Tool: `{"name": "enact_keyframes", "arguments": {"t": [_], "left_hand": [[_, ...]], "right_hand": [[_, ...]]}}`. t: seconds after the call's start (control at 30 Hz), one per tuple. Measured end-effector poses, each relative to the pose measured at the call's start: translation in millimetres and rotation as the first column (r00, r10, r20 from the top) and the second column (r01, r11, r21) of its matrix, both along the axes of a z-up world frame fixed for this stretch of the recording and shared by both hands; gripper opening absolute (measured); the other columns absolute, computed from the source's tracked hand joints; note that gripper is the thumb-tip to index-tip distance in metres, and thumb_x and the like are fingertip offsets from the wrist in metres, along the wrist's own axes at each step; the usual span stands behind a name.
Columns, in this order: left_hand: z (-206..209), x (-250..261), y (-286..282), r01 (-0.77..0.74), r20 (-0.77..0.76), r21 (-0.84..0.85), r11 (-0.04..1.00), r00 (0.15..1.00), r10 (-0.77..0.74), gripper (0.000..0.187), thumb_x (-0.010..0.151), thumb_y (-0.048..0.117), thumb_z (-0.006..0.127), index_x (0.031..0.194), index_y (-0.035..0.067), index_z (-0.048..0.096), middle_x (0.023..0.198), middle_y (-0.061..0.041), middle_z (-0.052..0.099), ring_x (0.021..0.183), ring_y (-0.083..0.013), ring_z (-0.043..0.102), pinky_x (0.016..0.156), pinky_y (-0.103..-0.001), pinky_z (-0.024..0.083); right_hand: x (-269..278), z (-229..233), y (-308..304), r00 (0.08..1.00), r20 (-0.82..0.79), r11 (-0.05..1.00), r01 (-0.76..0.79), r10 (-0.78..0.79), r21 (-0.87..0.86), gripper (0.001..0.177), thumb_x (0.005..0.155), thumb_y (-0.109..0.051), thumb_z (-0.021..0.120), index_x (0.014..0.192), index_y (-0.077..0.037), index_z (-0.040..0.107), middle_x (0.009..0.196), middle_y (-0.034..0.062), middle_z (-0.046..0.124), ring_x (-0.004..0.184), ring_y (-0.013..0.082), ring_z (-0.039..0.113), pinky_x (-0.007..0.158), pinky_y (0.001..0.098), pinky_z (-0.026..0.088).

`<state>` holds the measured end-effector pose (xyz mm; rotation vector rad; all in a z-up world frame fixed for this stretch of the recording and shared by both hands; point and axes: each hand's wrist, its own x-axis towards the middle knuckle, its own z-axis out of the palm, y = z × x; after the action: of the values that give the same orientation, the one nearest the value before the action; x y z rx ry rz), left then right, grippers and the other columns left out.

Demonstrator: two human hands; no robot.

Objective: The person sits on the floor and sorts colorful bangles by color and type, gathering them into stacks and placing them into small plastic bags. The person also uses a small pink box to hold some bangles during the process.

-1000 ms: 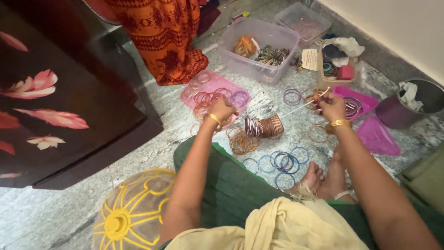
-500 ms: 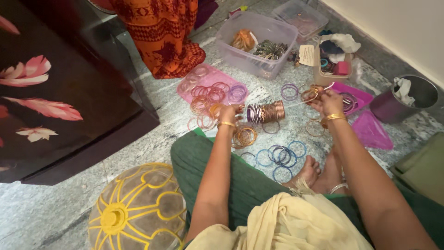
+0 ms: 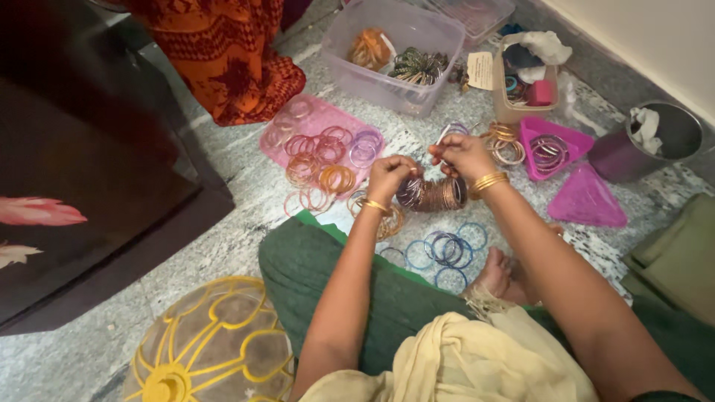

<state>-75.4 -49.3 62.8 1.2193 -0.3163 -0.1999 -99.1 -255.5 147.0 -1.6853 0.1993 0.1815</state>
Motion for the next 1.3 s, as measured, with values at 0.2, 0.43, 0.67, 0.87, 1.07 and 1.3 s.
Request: {"name": "enact_keyframes", "arguments": {"t": [0.2, 0.43, 0.67, 0.87, 1.07, 1.3], "left_hand": [[44.7, -15.4, 8.9, -0.235, 0.256, 0.158, 0.959, 0.948, 0.19, 0.011, 0.078, 0.0, 0.063, 0.075, 0.001, 0.073, 0.126, -0.011, 0.069, 0.109, -0.017, 0.063, 0.09, -0.032, 0.048], [45.5, -35.3, 22.0, -0.022, 0.133, 0.049, 0.999, 0.991, 0.015, 0.013, 0.083, -0.005, 0.06, 0.08, -0.001, 0.072, 0.124, -0.017, 0.073, 0.108, -0.0214, 0.069, 0.095, -0.033, 0.054], [38.5, -34.5, 25.9, 0.121, -0.002, -0.018, 0.993, 0.993, -0.121, 0.022, 0.088, -0.004, 0.064, 0.109, 0.002, 0.071, 0.112, -0.012, 0.074, 0.105, -0.0157, 0.07, 0.094, -0.03, 0.055], [45.9, -41.7, 10.2, 0.094, 0.091, 0.323, 0.942, 0.987, -0.13, 0.026, 0.088, 0.006, 0.075, 0.114, 0.002, 0.075, 0.097, -0.006, 0.078, 0.085, -0.0095, 0.068, 0.078, -0.026, 0.056], [32.4, -27.4, -10.7, -0.142, 0.274, 0.646, 0.75, 0.96, -0.054, 0.021, 0.081, 0.021, 0.084, 0.095, 0.006, 0.081, 0.084, -0.014, 0.078, 0.073, -0.0182, 0.073, 0.071, -0.033, 0.057], [-18.4, -17.1, -12.9, -0.261, 0.333, 0.849, 0.459, 0.939, -0.082, 0.016, 0.087, 0.017, 0.069, 0.094, 0.013, 0.083, 0.093, -0.016, 0.076, 0.087, -0.0332, 0.072, 0.083, -0.044, 0.055]], "right_hand": [[-9.3, -17.2, 14.2, 0.994, 0.088, 0.995, -0.059, 0.066, -0.076, 0.01, 0.09, -0.013, 0.076, 0.097, -0.005, 0.074, 0.077, 0.002, 0.072, 0.054, 0.005, 0.058, 0.045, 0.021, 0.043], [-40.5, -55.8, 45.3, 0.986, 0.162, 0.993, -0.064, 0.048, 0.095, 0.013, 0.094, -0.009, 0.072, 0.103, -0.002, 0.078, 0.077, 0.0023, 0.071, 0.056, 0.0044, 0.055, 0.048, 0.0202, 0.042], [-38.9, -41.7, 21.4, 0.951, 0.198, 0.969, -0.246, 0.238, 0.017, 0.018, 0.089, -0.003, 0.064, 0.105, -0.001, 0.074, 0.084, 0.0026, 0.078, 0.057, 0.0027, 0.057, 0.05, 0.0195, 0.045], [-32.0, -45.3, -6.5, 0.916, 0.241, 0.945, -0.294, 0.322, -0.145, 0.012, 0.092, 0.001, 0.069, 0.104, 0.002, 0.073, 0.093, 0.0057, 0.077, 0.084, 0.0063, 0.072, 0.073, 0.0212, 0.058], [-27.6, -37.2, -29.5, 0.929, 0.189, 0.939, -0.28, 0.317, -0.199, 0.02, 0.09, 0.004, 0.063, 0.107, 0.001, 0.072, 0.096, 0.0048, 0.078, 0.088, 0.0102, 0.074, 0.076, 0.0242, 0.06], [-17.4, -11.8, -92.7, 0.99, 0.028, 0.978, -0.131, 0.137, -0.163, 0.014, 0.098, -0.003, 0.067, 0.111, 0.0, 0.072, 0.091, 0.0071, 0.075, 0.065, 0.0108, 0.059, 0.055, 0.0247, 0.046]]}}
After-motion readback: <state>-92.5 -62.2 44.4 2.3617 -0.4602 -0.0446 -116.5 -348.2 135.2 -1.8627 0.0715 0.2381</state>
